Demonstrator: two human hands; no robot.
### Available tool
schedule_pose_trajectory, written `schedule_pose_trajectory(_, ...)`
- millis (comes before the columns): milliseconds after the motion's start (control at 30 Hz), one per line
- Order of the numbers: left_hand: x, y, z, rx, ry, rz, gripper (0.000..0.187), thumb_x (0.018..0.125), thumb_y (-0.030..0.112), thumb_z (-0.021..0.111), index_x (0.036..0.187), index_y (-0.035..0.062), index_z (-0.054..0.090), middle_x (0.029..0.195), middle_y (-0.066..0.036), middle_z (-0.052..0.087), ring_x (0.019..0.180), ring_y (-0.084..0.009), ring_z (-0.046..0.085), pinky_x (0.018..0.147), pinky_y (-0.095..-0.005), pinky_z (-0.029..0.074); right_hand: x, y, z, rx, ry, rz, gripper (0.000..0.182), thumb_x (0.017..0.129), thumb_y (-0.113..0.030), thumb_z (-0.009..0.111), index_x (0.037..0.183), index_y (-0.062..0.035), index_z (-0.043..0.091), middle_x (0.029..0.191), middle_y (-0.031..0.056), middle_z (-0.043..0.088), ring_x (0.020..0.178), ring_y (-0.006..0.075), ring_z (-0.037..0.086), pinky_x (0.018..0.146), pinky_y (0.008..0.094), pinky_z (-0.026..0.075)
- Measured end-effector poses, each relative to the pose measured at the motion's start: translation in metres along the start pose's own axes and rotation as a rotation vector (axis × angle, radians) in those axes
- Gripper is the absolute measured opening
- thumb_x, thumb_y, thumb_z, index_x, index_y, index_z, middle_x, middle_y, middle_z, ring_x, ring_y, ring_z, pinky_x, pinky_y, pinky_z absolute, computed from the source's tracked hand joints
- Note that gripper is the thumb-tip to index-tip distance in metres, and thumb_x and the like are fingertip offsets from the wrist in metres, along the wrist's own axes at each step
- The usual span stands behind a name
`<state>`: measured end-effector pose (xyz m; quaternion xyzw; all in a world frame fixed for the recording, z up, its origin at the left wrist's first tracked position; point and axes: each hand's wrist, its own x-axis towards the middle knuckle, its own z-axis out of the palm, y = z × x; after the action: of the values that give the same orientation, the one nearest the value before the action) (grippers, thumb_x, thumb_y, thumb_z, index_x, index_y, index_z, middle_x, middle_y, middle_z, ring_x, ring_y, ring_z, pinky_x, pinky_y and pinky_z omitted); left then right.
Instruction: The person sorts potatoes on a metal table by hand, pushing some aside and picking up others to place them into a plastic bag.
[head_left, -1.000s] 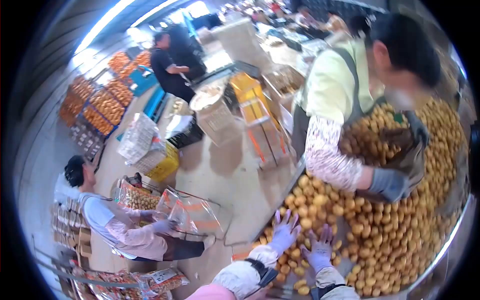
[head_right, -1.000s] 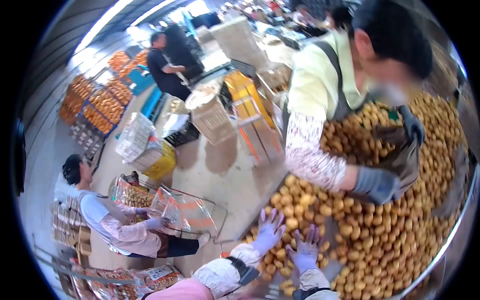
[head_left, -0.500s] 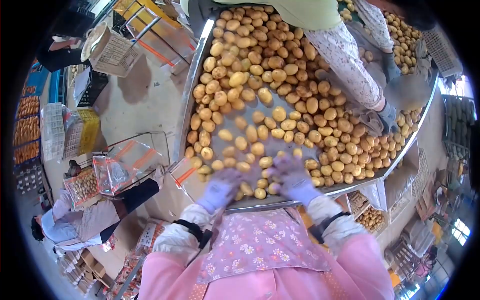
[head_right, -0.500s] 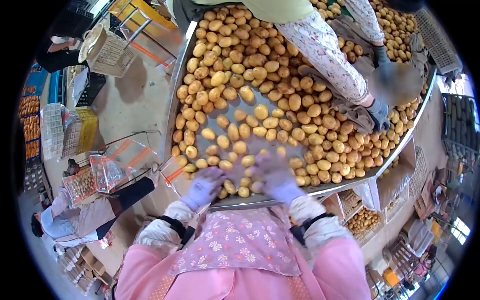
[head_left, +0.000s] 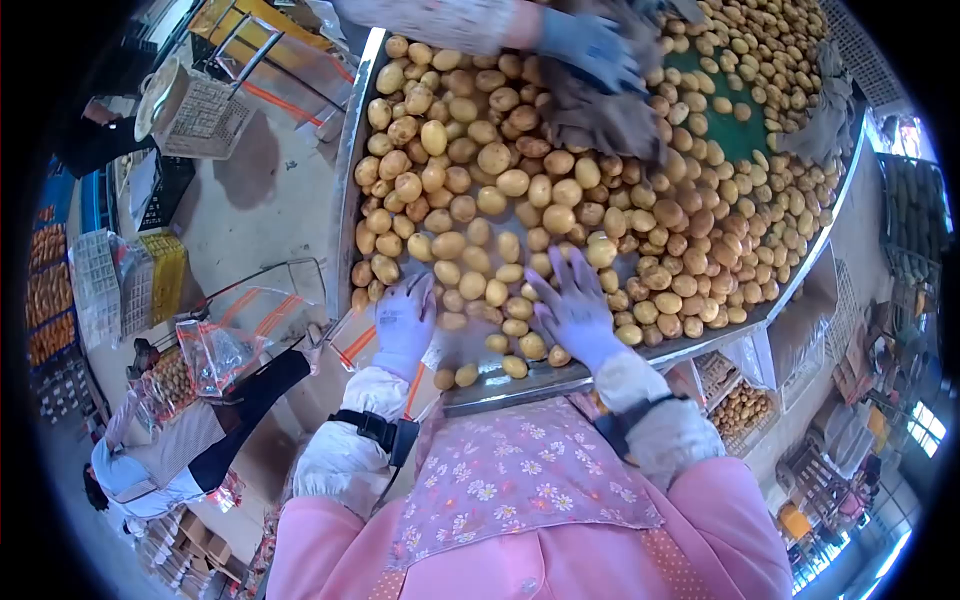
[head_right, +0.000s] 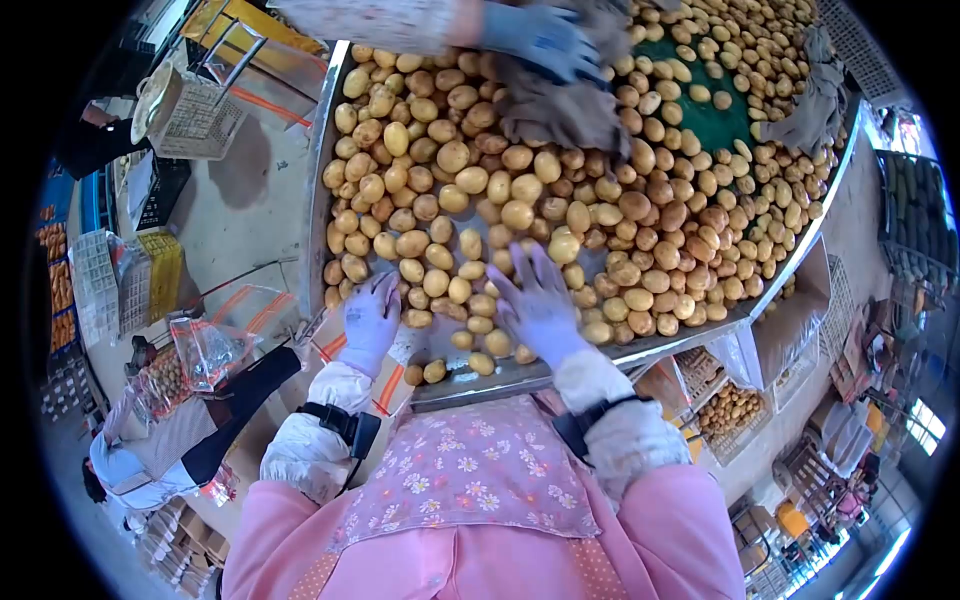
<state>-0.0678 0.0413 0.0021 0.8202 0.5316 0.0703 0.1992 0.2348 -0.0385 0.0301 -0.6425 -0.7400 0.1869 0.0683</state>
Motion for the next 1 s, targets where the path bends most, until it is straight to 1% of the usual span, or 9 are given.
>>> schedule_pose_trajectory(233, -0.021, 0.012, 0.003, -0.056, -0.163, -0.171, 0.049, 0.092, 0.023, 0.067, 0.138, 0.0093, 0.058, 0.122, -0.020, 0.066, 0.101, -0.0404, 0.068, 0.084, -0.0498, 0.056, -0.103, -0.005, -0.002, 0.212, -0.064, 0.214, 0.056, 0.096, -0.028, 0.065, 0.148, -0.0118, 0.053, 0.158, 0.0215, 0.040, 0.150, 0.0392, 0.035, 0.121, 0.0516, 0.031)
schedule_pose_trajectory(300, -0.019, 0.051, -0.010, -0.616, 0.012, -0.486, 0.049, 0.095, 0.026, 0.064, 0.139, 0.0058, 0.057, 0.129, -0.023, 0.064, 0.106, -0.0418, 0.068, 0.087, -0.0488, 0.056, -0.101, -0.022, 0.012, 1.103, 0.016, 0.502, 0.055, 0.094, -0.016, 0.063, 0.147, -0.0096, 0.050, 0.158, 0.0222, 0.041, 0.142, 0.0331, 0.045, 0.115, 0.0414, 0.039)
schedule_pose_trajectory(367, -0.035, 0.080, 0.008, -0.407, -0.194, 0.108, 0.048, 0.094, 0.025, 0.063, 0.137, 0.0042, 0.059, 0.139, -0.023, 0.059, 0.115, -0.0407, 0.065, 0.095, -0.0483, 0.054, -0.082, -0.057, 0.020, 1.945, 0.203, 0.541, 0.058, 0.099, -0.009, 0.061, 0.153, -0.0047, 0.041, 0.149, 0.0096, 0.052, 0.114, 0.0186, 0.061, 0.105, 0.0306, 0.044)
schedule_pose_trajectory(433, -0.040, 0.120, -0.008, -0.225, -0.154, 0.492, 0.045, 0.093, 0.018, 0.061, 0.137, 0.0059, 0.061, 0.146, -0.021, 0.054, 0.122, -0.0415, 0.061, 0.102, -0.0484, 0.051, -0.070, -0.069, 0.036, 1.771, 0.156, 0.630, 0.045, 0.102, -0.013, 0.060, 0.146, -0.0056, 0.048, 0.128, 0.0042, 0.060, 0.097, 0.0134, 0.060, 0.093, 0.0272, 0.048)
schedule_pose_trajectory(500, -0.052, 0.106, 0.006, -0.154, -0.112, 0.449, 0.047, 0.091, 0.013, 0.061, 0.137, 0.0096, 0.062, 0.149, -0.019, 0.052, 0.127, -0.0428, 0.057, 0.106, -0.0486, 0.048, -0.083, -0.046, 0.028, 1.786, 0.007, 0.710, 0.029, 0.105, -0.019, 0.059, 0.131, -0.0055, 0.058, 0.104, -0.0013, 0.061, 0.083, 0.0082, 0.057, 0.073, 0.0221, 0.049)
schedule_pose_trajectory(567, -0.061, 0.075, 0.009, -0.087, -0.195, 0.265, 0.048, 0.090, 0.012, 0.061, 0.138, 0.0124, 0.062, 0.143, -0.019, 0.057, 0.122, -0.0434, 0.060, 0.102, -0.0495, 0.050, -0.109, -0.018, 0.017, 1.800, 0.255, 0.867, 0.021, 0.107, -0.025, 0.059, 0.121, -0.0096, 0.059, 0.090, -0.0006, 0.062, 0.065, 0.0074, 0.057, 0.053, 0.0221, 0.046)
schedule_pose_trajectory(800, -0.045, 0.059, 0.025, -0.145, -0.311, 0.064, 0.038, 0.091, 0.009, 0.059, 0.129, 0.0099, 0.064, 0.126, -0.020, 0.065, 0.103, -0.0413, 0.066, 0.090, -0.0486, 0.054, -0.142, 0.004, -0.007, 1.555, 0.308, 0.885, 0.023, 0.108, -0.014, 0.050, 0.127, -0.0064, 0.061, 0.090, 0.0007, 0.064, 0.073, 0.0059, 0.058, 0.064, 0.0206, 0.048)
schedule_pose_trajectory(867, -0.044, 0.054, 0.053, -0.395, 0.079, -0.022, 0.029, 0.098, 0.013, 0.056, 0.126, 0.0070, 0.063, 0.116, -0.017, 0.068, 0.092, -0.0333, 0.067, 0.080, -0.0428, 0.055, -0.146, -0.010, 0.002, 1.577, 0.259, 0.867, 0.023, 0.108, -0.014, 0.050, 0.127, -0.0055, 0.061, 0.091, 0.0012, 0.064, 0.072, 0.0059, 0.058, 0.063, 0.0208, 0.048)
schedule_pose_trajectory(1000, -0.035, 0.096, 0.033, -1.086, -0.038, -0.435, 0.031, 0.107, 0.027, 0.050, 0.126, 0.0074, 0.063, 0.107, -0.008, 0.068, 0.087, -0.0214, 0.064, 0.074, -0.0335, 0.052, -0.154, -0.035, 0.009, 1.630, 0.117, 0.866, 0.033, 0.110, -0.025, 0.050, 0.133, -0.0030, 0.060, 0.093, 0.0039, 0.065, 0.069, 0.0076, 0.057, 0.062, 0.0220, 0.048)
